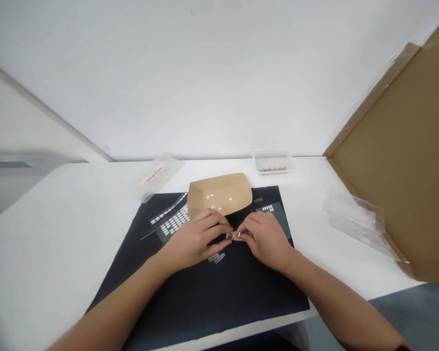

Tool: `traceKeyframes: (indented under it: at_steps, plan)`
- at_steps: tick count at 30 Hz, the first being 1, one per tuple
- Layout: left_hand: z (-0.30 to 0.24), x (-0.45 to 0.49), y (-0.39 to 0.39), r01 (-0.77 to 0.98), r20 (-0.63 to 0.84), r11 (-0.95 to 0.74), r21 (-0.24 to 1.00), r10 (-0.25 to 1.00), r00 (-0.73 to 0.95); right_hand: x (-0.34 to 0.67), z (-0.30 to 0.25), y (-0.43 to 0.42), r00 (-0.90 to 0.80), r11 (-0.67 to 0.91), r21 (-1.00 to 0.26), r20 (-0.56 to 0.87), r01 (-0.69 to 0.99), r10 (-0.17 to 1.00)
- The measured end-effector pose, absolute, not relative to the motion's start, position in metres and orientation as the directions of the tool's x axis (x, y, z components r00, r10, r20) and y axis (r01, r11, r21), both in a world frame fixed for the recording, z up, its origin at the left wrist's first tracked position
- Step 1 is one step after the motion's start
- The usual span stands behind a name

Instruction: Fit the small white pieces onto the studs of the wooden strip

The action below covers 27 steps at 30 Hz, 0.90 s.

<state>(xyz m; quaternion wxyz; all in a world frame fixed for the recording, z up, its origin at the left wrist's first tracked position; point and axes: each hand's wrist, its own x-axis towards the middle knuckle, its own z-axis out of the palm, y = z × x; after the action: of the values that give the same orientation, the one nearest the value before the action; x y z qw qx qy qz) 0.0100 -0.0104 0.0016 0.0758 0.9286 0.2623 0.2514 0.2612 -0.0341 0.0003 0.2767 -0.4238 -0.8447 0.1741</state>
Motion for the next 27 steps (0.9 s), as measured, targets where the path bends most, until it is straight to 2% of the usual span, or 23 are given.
traceKeyframes:
  at_steps: [10, 19, 27]
  plan:
    - [0.0017, 0.013, -0.012, 0.433, 0.408, -0.845, 0.313, 0.531, 0.742, 0.261, -0.0031, -0.0353, -0.464, 0.536, -0.536, 0.276, 0.652, 0.842]
    - [-0.0017, 0.0167, -0.0146, 0.492, 0.419, -0.825, 0.279, 0.566, 0.71, 0.2577, -0.0028, -0.0383, -0.481, 0.531, -0.531, 0.244, 0.66, 0.842]
    - [-0.0033, 0.0162, -0.0153, 0.516, 0.383, -0.799, 0.308, 0.601, 0.702, 0.2582, -0.006, -0.038, -0.499, 0.551, -0.415, 0.237, 0.724, 0.834]
